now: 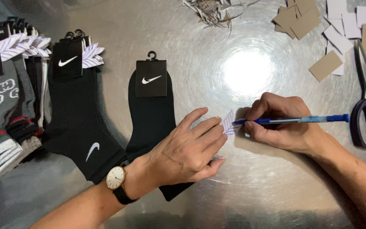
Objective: The person draws a leaf-like pattern on small pieces of paper using a blue pen, then cuts them out with scissors. The finished paper cutouts are attached to the tags of black socks. The process is repeated for multiple items.
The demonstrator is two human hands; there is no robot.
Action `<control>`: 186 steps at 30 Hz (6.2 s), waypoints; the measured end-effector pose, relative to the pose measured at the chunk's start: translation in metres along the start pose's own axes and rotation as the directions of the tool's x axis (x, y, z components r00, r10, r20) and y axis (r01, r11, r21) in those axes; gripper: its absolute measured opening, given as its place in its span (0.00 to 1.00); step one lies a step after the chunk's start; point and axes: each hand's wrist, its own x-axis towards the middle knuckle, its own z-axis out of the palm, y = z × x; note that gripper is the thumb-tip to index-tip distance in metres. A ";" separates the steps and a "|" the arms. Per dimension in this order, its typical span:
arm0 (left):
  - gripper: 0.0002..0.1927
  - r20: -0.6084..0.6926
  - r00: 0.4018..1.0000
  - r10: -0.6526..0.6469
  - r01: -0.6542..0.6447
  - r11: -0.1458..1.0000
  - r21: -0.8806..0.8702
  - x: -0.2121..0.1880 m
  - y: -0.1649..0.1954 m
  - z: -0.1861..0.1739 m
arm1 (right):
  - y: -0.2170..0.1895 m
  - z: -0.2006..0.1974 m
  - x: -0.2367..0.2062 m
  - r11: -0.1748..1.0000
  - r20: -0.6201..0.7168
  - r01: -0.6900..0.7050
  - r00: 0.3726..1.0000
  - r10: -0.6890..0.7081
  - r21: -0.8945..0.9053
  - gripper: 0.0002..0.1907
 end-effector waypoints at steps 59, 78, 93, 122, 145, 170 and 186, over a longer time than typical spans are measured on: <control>0.19 -0.002 1.000 -0.015 0.015 0.998 -0.053 0.005 0.001 0.000 | -0.005 0.001 0.002 0.999 -0.011 -0.042 0.999 0.042 0.024 0.08; 0.18 -0.024 1.000 -0.007 0.006 0.999 -0.041 0.004 0.001 0.001 | 0.000 -0.002 0.003 1.000 0.048 0.002 0.999 -0.001 -0.028 0.09; 0.19 -0.031 1.000 0.000 -0.001 0.999 -0.044 0.004 0.001 0.002 | -0.004 0.001 -0.001 1.000 0.032 0.014 0.999 -0.014 0.015 0.09; 0.17 -0.027 1.000 0.005 -0.006 0.999 -0.037 0.004 0.001 -0.002 | -0.003 0.004 -0.001 0.998 0.028 -0.057 0.998 0.057 0.024 0.09; 0.15 -0.054 0.998 0.018 -0.019 1.000 -0.019 0.005 0.002 -0.003 | -0.011 0.006 0.002 0.995 0.007 0.097 0.995 -0.097 -0.020 0.09; 0.13 -0.063 0.998 0.005 -0.009 0.998 -0.067 0.003 0.001 0.000 | -0.011 0.007 -0.003 1.000 0.115 -0.009 0.993 0.010 -0.006 0.10; 0.14 -0.082 0.997 0.007 -0.011 0.998 -0.056 0.004 0.001 -0.001 | -0.010 0.007 -0.002 0.999 0.124 -0.030 0.992 0.034 -0.038 0.10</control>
